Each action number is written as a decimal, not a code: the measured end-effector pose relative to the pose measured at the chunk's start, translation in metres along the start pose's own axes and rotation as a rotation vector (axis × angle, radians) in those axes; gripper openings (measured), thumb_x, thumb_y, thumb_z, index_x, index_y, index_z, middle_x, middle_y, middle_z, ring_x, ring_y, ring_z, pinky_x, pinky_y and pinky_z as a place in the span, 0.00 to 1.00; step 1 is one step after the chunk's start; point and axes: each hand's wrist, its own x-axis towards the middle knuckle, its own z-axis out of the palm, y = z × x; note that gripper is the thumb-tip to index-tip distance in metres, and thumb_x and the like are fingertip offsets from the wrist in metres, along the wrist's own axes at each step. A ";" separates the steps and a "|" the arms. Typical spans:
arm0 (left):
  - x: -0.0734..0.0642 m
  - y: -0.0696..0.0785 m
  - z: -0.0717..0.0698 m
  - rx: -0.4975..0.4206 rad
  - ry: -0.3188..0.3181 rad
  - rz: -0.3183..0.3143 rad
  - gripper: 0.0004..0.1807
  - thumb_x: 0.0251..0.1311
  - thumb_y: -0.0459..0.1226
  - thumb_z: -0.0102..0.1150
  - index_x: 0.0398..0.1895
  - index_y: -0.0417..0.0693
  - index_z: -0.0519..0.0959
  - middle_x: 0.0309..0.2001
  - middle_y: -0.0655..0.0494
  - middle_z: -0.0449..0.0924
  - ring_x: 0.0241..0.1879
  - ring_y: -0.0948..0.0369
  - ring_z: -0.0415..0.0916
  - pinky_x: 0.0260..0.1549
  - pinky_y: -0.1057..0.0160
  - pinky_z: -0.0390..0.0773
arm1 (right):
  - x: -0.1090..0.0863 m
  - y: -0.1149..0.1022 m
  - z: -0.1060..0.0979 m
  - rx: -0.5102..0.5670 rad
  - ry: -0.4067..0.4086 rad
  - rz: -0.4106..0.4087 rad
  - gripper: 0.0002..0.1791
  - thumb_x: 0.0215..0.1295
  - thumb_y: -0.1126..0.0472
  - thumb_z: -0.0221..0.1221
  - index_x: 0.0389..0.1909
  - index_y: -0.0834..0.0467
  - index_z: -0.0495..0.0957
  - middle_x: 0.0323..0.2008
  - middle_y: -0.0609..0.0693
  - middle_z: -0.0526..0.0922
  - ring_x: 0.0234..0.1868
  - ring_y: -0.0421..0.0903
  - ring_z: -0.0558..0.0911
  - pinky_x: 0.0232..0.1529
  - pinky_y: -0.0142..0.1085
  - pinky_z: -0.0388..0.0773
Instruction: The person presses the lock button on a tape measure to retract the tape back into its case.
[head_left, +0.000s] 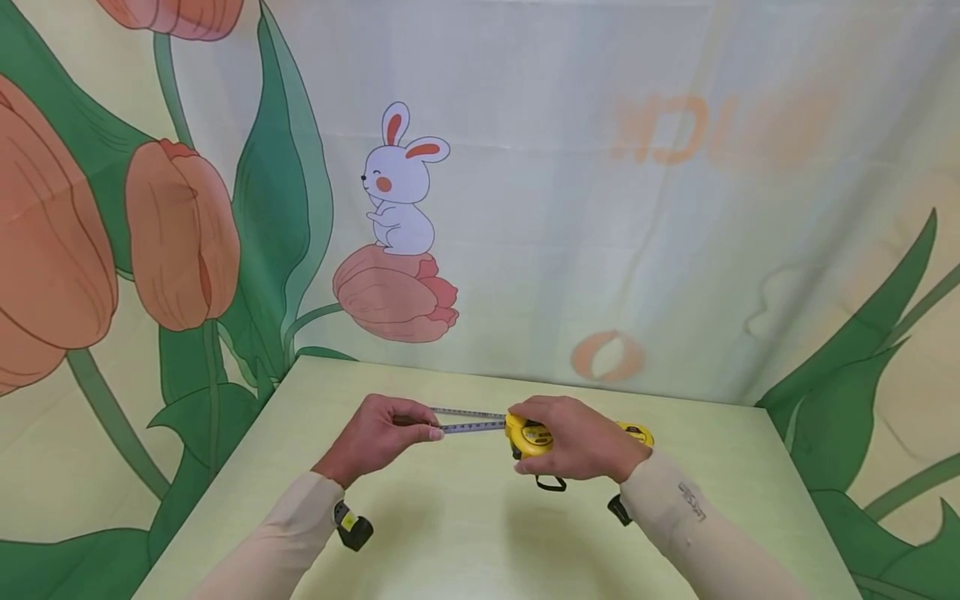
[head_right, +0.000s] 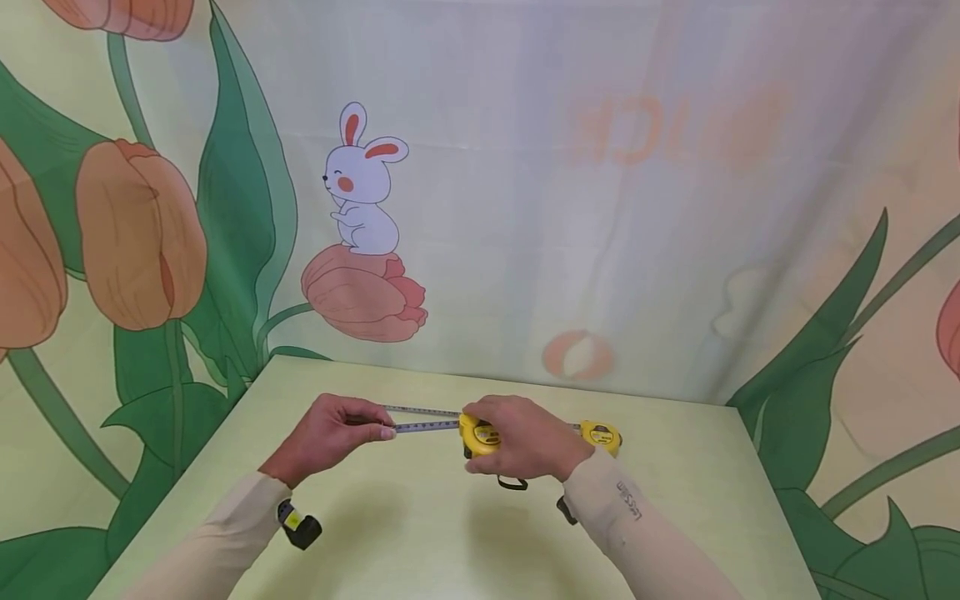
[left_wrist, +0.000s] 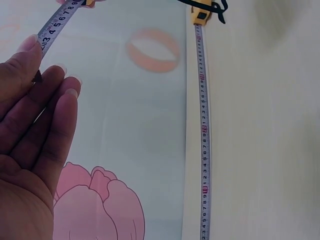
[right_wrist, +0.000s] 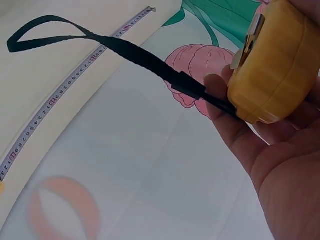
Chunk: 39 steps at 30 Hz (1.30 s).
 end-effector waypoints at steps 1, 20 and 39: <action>0.000 0.000 0.000 0.000 -0.002 0.000 0.07 0.62 0.40 0.74 0.41 0.49 0.91 0.41 0.51 0.91 0.36 0.59 0.85 0.45 0.61 0.86 | 0.000 0.000 0.000 -0.001 0.000 0.000 0.31 0.59 0.50 0.74 0.63 0.53 0.79 0.53 0.43 0.84 0.46 0.40 0.78 0.52 0.36 0.80; 0.002 0.005 0.002 -0.029 -0.004 0.013 0.07 0.61 0.39 0.75 0.40 0.49 0.91 0.39 0.50 0.91 0.35 0.59 0.85 0.41 0.65 0.84 | 0.002 -0.003 -0.002 -0.009 -0.013 0.007 0.33 0.60 0.49 0.74 0.65 0.54 0.78 0.55 0.45 0.84 0.47 0.41 0.78 0.53 0.37 0.81; 0.002 0.007 0.008 -0.013 -0.004 0.000 0.07 0.61 0.39 0.74 0.40 0.49 0.91 0.40 0.51 0.91 0.36 0.58 0.83 0.43 0.62 0.84 | 0.003 -0.006 0.000 0.016 -0.026 0.024 0.34 0.60 0.48 0.74 0.66 0.53 0.78 0.59 0.45 0.83 0.50 0.41 0.79 0.57 0.39 0.81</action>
